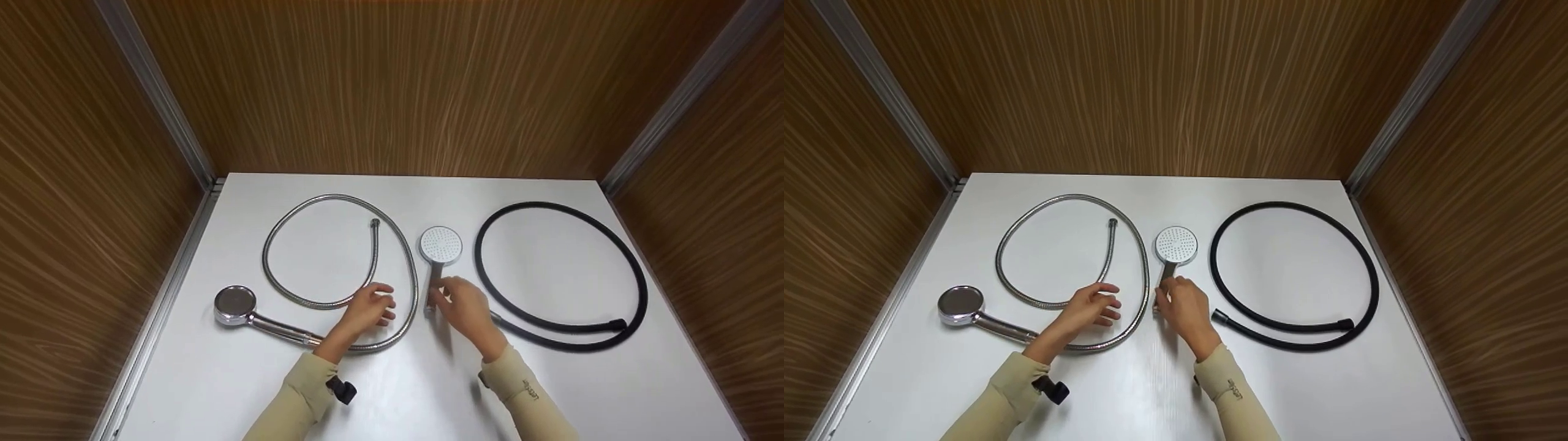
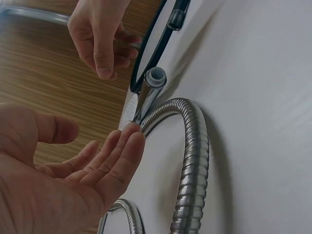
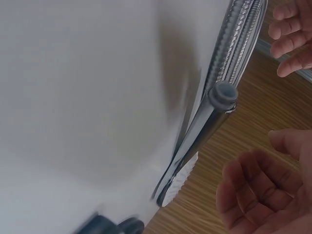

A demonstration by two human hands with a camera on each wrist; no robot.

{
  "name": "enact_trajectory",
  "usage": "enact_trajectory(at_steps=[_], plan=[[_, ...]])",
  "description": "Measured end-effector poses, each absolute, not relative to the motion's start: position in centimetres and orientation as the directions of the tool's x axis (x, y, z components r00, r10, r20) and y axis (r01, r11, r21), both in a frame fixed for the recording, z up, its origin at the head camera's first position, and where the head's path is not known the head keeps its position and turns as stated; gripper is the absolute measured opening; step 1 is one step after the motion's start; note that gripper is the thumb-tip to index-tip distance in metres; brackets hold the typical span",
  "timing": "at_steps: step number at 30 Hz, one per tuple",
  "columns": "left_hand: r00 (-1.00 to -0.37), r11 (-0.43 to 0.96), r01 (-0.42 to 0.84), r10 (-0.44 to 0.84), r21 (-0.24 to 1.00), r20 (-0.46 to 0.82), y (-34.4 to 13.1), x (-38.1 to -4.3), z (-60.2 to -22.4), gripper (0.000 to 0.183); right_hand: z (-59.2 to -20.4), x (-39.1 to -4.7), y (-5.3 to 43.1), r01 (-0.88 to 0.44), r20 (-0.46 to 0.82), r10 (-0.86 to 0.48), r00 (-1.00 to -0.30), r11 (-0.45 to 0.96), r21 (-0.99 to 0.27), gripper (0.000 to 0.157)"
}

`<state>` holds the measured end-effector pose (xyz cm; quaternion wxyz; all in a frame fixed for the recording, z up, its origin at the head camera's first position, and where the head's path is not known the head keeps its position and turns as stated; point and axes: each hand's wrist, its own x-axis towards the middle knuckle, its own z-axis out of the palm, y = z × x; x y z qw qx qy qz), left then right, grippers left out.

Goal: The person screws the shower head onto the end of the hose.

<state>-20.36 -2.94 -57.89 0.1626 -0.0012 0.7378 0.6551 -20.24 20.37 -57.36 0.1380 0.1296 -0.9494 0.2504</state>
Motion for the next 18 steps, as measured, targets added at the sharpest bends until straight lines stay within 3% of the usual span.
enact_trajectory(at_steps=[18], plan=[[-0.916,0.078,-0.272,0.285,0.959,-0.283,0.4,-20.1,-58.5,0.044,-58.0,-19.8,23.7,-0.283,0.365,-0.122,-0.923,0.858,-0.429,0.017]])
